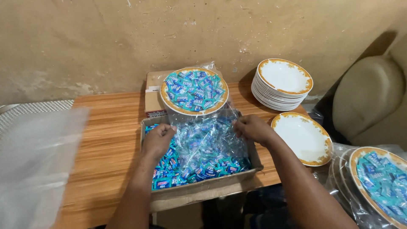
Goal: The person sorts blue candy packets from a box into plates by hand, then places a plate into a plastic bag.
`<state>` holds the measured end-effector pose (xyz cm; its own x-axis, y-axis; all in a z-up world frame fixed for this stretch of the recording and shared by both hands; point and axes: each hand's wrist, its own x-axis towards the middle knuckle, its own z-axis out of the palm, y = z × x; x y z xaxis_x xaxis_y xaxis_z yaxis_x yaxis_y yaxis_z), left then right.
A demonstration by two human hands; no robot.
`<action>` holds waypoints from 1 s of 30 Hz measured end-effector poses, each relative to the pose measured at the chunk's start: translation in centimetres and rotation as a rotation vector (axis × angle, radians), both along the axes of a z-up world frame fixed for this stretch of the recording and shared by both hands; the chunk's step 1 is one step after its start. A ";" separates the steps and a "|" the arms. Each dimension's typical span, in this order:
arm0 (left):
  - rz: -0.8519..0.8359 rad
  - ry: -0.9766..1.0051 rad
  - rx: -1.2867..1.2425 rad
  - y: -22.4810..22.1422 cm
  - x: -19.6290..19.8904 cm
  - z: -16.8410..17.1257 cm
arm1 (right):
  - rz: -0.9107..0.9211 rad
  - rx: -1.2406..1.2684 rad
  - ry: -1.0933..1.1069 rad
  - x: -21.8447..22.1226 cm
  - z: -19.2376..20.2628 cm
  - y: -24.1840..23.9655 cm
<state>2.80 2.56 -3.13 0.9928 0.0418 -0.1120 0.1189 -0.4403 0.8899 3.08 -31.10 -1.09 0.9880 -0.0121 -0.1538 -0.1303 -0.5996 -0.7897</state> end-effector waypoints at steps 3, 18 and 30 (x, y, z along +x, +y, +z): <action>0.084 0.028 -0.003 0.1 0.7 -0.5 | -0.251 0.227 -0.103 1.8 -0.9 -0.5; 0.013 0.040 -0.544 -2.8 -1.8 2.5 | -0.202 0.892 0.025 3.9 -3.6 2.6; 0.106 -0.098 -0.766 -0.7 1.2 -3.3 | -0.128 1.061 -0.049 2.2 -5.9 1.8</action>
<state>4.04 1.85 -6.40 0.9947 0.0839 -0.0596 0.0307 0.3105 0.9501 5.29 -29.33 -7.04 0.9942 0.0002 -0.1071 -0.0976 0.4126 -0.9057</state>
